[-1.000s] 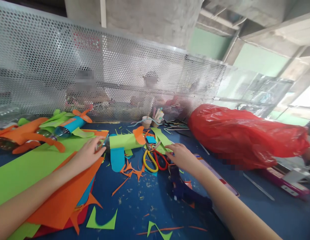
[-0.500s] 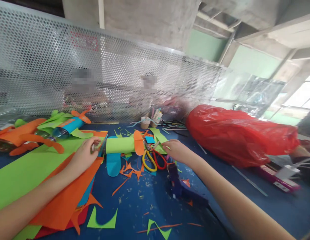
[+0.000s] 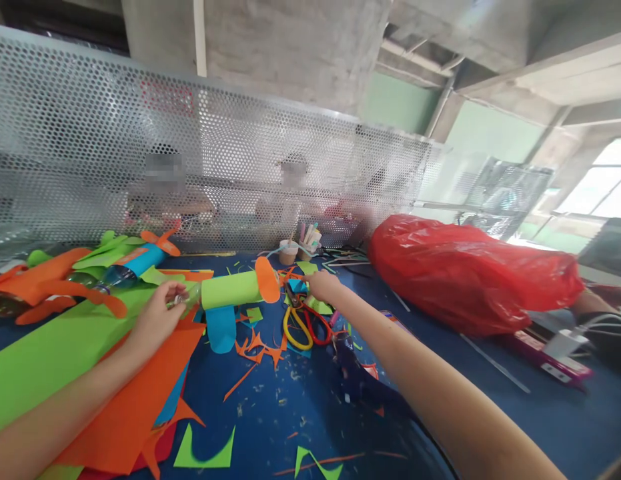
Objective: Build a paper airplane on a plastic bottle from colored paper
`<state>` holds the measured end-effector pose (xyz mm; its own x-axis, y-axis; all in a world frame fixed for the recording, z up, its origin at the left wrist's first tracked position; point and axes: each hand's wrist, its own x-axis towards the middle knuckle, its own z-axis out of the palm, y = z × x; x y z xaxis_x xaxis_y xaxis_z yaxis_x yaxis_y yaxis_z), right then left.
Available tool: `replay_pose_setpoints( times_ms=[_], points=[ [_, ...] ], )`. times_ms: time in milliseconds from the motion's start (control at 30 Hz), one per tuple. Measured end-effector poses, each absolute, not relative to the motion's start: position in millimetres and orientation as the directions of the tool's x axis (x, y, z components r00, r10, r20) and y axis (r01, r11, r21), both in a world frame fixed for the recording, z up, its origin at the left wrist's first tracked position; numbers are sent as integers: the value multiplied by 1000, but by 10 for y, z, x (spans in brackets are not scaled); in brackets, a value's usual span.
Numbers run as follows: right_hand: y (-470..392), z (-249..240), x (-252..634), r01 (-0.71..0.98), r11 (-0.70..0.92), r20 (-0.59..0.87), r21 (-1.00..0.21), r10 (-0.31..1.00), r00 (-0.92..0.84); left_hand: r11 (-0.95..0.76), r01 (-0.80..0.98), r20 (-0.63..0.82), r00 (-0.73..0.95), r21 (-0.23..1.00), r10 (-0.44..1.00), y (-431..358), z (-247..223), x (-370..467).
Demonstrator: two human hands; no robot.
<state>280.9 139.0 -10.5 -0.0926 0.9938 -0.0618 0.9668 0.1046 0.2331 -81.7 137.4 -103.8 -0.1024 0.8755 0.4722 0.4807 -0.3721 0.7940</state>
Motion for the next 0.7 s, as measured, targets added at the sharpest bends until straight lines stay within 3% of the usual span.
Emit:
replay_pose_setpoints(
  times_ms=[200,400,567,700],
  points=[
    [1403,-133,2755,967,76,7,245,997,-80,-362,461,455,-106,810,884,1284,-941,-767],
    [1475,-163,2765,985,83,18,150,996,-87,-351,433,437,-114,830,892,1244,-877,-730],
    [1502,-175,2753,999,53,15,-5,998,-53,-342,429,423,-106,836,900,1242,-866,-723],
    [1507,-143,2793,976,42,35,-213,999,-35,-340,434,419,-101,835,902,1247,-870,-725]
  ],
)
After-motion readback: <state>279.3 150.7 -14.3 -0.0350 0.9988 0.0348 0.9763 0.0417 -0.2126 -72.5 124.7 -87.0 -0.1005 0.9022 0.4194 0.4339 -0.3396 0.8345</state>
